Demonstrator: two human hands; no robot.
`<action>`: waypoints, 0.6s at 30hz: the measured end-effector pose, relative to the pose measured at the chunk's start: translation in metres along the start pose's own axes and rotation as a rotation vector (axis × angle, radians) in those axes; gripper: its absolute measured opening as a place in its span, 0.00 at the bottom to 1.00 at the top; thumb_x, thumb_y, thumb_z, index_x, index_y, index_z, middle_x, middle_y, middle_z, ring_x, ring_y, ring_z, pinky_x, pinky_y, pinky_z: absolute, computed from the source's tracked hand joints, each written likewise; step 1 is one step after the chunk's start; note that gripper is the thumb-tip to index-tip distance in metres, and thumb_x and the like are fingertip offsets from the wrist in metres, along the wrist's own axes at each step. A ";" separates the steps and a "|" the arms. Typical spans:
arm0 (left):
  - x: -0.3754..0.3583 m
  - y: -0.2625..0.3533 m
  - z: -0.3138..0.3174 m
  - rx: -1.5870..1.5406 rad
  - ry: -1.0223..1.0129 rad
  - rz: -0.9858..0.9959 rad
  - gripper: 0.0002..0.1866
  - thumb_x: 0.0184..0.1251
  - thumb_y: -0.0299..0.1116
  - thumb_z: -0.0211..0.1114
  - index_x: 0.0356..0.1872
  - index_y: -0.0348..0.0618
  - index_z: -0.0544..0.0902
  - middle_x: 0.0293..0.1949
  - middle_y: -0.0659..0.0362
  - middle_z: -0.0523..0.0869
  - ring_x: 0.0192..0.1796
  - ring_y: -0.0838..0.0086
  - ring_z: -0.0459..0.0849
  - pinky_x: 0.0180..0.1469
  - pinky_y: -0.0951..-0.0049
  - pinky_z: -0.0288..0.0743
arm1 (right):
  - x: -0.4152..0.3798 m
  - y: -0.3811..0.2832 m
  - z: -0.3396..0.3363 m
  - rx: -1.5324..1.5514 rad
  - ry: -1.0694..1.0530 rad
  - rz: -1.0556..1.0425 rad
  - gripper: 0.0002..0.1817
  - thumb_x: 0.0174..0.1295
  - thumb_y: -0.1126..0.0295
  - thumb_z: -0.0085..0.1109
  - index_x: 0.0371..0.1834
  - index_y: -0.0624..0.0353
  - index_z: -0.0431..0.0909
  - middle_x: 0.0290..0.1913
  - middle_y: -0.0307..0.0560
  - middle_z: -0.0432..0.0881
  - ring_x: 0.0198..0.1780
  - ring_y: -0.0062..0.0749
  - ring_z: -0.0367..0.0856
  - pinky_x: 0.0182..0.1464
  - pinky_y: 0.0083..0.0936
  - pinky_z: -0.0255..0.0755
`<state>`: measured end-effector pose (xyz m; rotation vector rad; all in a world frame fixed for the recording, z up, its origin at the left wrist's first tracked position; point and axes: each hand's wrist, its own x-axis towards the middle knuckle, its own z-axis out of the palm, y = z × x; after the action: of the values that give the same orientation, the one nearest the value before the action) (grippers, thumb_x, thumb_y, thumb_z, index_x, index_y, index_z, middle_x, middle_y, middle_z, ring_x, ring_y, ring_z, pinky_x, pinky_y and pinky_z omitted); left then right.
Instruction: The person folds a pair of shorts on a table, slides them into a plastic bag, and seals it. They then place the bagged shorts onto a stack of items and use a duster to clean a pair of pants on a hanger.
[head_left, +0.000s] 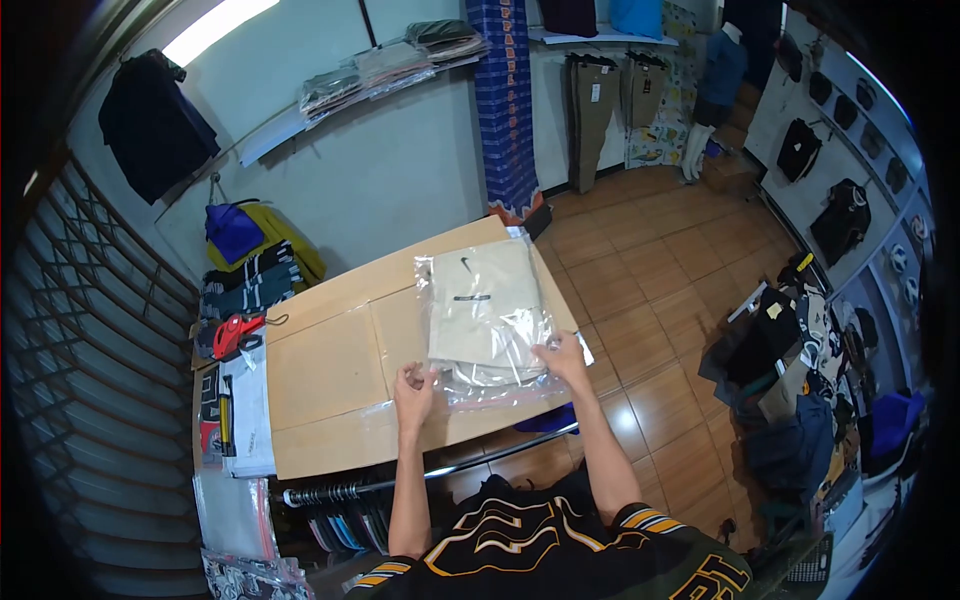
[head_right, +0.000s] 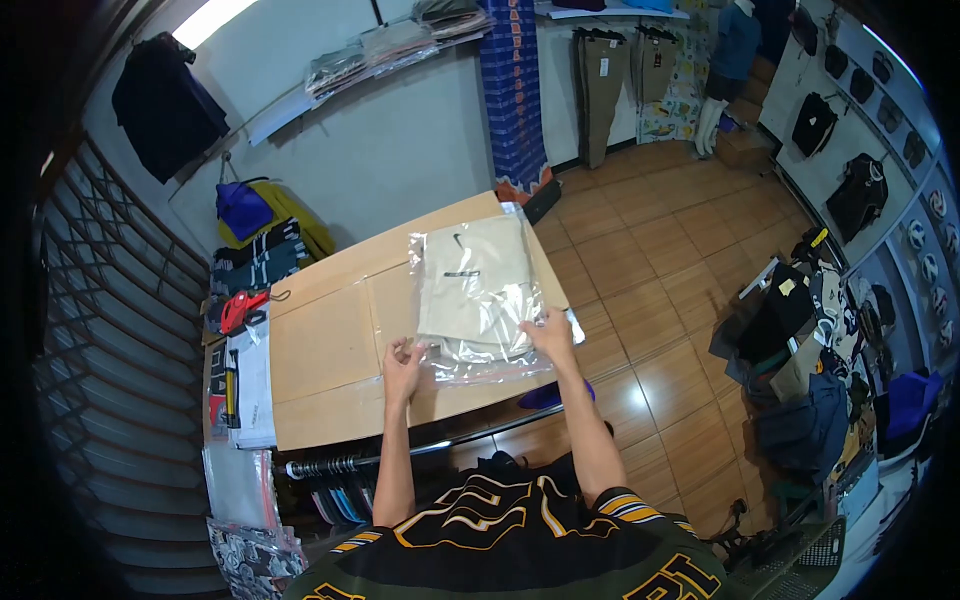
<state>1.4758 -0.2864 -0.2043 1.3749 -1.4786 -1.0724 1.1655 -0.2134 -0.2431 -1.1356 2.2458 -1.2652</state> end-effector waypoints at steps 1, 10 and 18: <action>0.006 -0.002 0.005 0.020 -0.021 -0.079 0.25 0.68 0.39 0.71 0.55 0.29 0.75 0.41 0.51 0.87 0.40 0.72 0.85 0.42 0.73 0.80 | 0.000 -0.009 -0.010 0.137 -0.133 0.074 0.25 0.51 0.62 0.76 0.46 0.70 0.83 0.36 0.55 0.88 0.37 0.37 0.87 0.41 0.31 0.79; -0.016 0.033 0.084 -0.161 -0.353 -0.428 0.17 0.71 0.39 0.67 0.49 0.34 0.81 0.34 0.60 0.84 0.35 0.78 0.81 0.31 0.77 0.76 | -0.004 0.032 -0.145 0.691 -0.679 0.343 0.20 0.56 0.72 0.72 0.52 0.67 0.81 0.43 0.45 0.87 0.41 0.26 0.84 0.44 0.25 0.78; -0.054 0.101 0.229 -0.275 -0.505 -0.356 0.19 0.63 0.30 0.66 0.52 0.29 0.79 0.38 0.55 0.87 0.36 0.76 0.83 0.39 0.75 0.76 | -0.008 0.126 -0.252 0.815 -0.684 0.523 0.17 0.55 0.76 0.67 0.50 0.65 0.81 0.42 0.42 0.85 0.43 0.25 0.82 0.47 0.23 0.75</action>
<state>1.2311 -0.2177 -0.1760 1.2486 -1.3780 -1.8840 0.9566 -0.0266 -0.2085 -0.4933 1.2003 -1.1396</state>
